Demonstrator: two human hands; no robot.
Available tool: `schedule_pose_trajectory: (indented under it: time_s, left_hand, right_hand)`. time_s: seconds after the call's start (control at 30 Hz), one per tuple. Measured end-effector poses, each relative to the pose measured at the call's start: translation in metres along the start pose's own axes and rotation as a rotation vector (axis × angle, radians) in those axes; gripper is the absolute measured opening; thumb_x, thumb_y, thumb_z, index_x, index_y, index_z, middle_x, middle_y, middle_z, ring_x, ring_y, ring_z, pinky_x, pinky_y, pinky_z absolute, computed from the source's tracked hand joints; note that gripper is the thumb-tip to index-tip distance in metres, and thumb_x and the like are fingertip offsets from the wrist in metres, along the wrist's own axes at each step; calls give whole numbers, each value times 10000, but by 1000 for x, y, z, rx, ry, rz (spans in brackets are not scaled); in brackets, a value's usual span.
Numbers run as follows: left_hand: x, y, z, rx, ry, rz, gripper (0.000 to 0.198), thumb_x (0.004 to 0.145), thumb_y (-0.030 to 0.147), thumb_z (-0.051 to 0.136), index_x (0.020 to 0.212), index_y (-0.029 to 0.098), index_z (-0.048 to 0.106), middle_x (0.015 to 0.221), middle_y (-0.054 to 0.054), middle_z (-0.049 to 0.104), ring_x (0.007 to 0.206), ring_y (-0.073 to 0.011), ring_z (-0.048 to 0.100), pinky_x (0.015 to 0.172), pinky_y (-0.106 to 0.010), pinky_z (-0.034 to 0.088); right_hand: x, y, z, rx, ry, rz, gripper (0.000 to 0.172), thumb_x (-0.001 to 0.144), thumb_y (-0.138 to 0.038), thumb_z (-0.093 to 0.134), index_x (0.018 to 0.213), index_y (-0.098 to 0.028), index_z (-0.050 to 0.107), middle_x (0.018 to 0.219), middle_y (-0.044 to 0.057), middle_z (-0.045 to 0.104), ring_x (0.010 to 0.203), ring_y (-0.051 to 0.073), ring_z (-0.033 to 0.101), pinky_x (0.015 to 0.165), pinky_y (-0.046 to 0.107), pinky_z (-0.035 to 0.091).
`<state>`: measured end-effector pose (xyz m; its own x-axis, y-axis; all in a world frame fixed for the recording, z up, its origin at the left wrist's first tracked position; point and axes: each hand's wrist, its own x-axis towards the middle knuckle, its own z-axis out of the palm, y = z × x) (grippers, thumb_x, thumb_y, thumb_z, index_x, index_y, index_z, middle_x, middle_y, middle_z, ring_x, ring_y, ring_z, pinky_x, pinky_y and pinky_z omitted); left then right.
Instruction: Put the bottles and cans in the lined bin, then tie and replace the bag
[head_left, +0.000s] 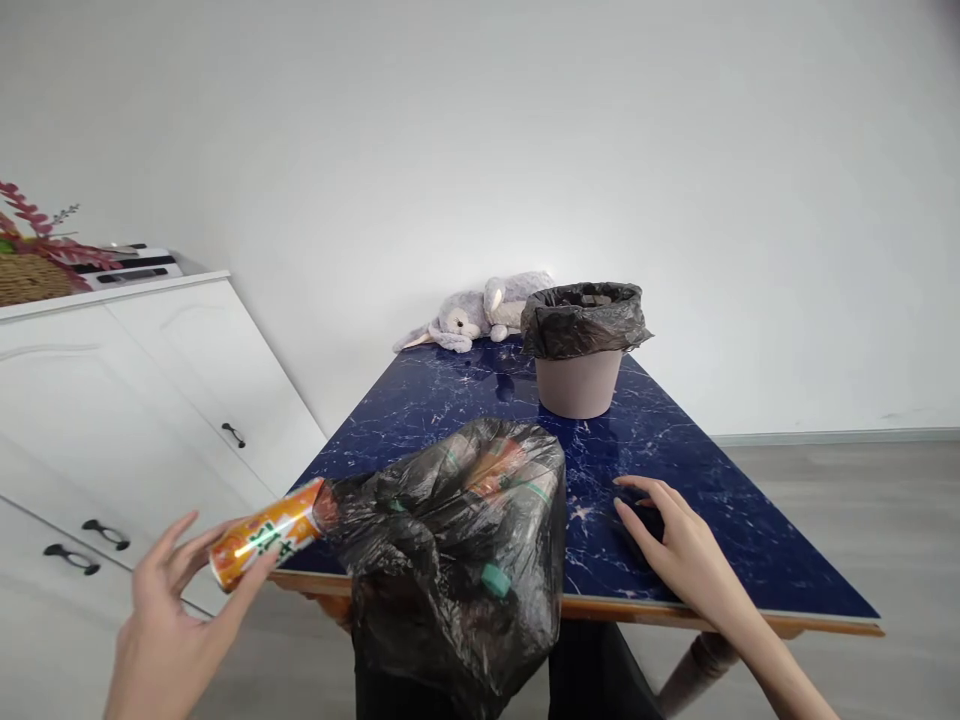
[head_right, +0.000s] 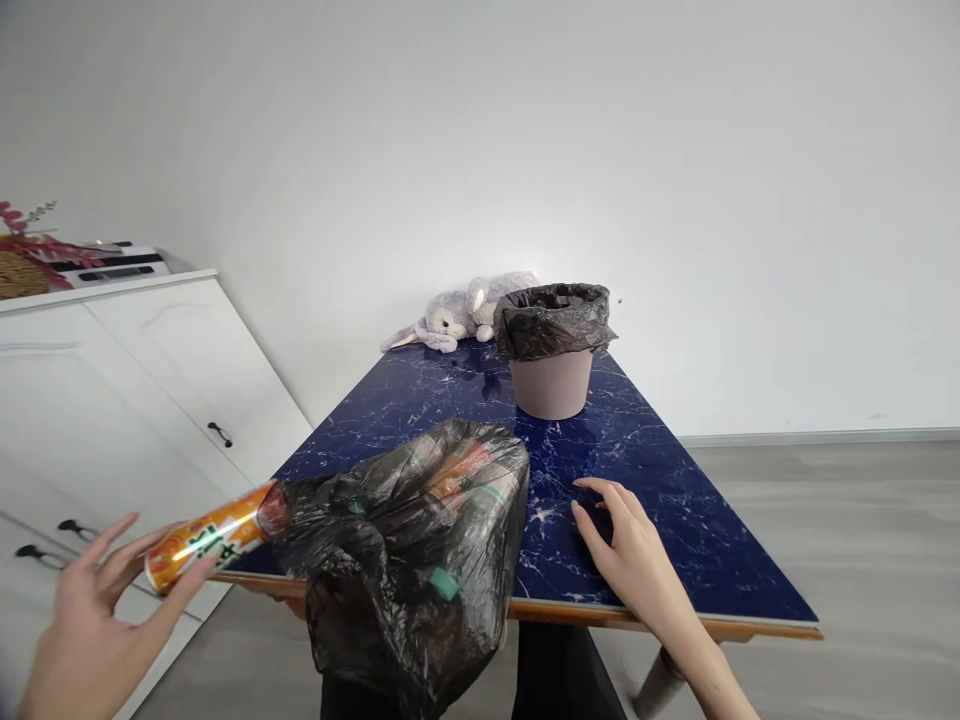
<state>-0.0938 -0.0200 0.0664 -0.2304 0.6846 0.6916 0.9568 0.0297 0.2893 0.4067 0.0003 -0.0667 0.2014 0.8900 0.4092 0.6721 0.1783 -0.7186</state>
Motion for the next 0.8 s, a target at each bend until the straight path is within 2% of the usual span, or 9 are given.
schedule_pose_trajectory:
  time_s: [0.03, 0.1, 0.23, 0.37, 0.47, 0.63, 0.8]
  left_hand:
    - [7, 0, 3, -26, 17, -48, 810, 892, 716, 639, 1552, 414, 281, 1313, -33, 735, 1166, -339, 742, 797, -486, 668]
    - [26, 1, 12, -86, -25, -75, 906, 855, 714, 683, 1563, 333, 267, 1334, -84, 716, 1125, -357, 750, 837, -498, 648]
    - [73, 12, 44, 7, -197, 76, 986, 865, 678, 651, 1591, 195, 189, 1336, -133, 702, 1014, -354, 763, 798, -438, 613]
    - [120, 23, 84, 136, -424, 92, 992, 848, 602, 681, 1596, 167, 196, 1394, -169, 671, 1119, -385, 724, 796, -392, 564]
    - [147, 27, 110, 232, -569, 109, 979, 851, 623, 669, 1601, 181, 221, 1382, -191, 679, 1191, -402, 689, 838, -394, 536]
    - [168, 36, 131, 309, -648, 125, 1032, 849, 681, 646, 1624, 191, 171, 1381, -233, 673, 1210, -438, 672, 856, -413, 524]
    - [165, 48, 140, 290, -636, 145, 1000, 881, 738, 576, 1618, 173, 204, 1348, -240, 687, 1206, -449, 673, 898, -451, 521]
  right_hand:
    - [0, 1, 0, -2, 1, 14, 386, 1031, -542, 498, 1299, -286, 605, 1289, 85, 668, 1057, 277, 681, 939, 443, 567]
    - [0, 2, 0, -1, -1, 37, 386, 1025, -545, 499, 1294, -291, 607, 1293, 76, 673, 1043, 270, 690, 920, 433, 570]
    - [0, 2, 1, 11, -5, 51, 388, 1019, -546, 499, 1287, -288, 609, 1290, 73, 684, 1051, 268, 696, 920, 433, 570]
    - [1, 1, 0, 27, 2, 57, 389, 1009, -549, 514, 1267, -280, 626, 1283, 80, 698, 1055, 274, 706, 929, 436, 574]
    - [1, 2, 1, 37, 7, 66, 388, 1006, -547, 518, 1266, -280, 628, 1286, 83, 702, 1063, 279, 708, 925, 439, 582]
    - [0, 6, 2, 34, 10, 56, 400, 1013, -547, 509, 1280, -273, 624, 1295, 91, 706, 1068, 283, 714, 925, 445, 585]
    - [0, 6, 2, 26, 8, 62, 394, 1003, -550, 515, 1265, -280, 633, 1292, 75, 718, 1067, 277, 723, 931, 438, 592]
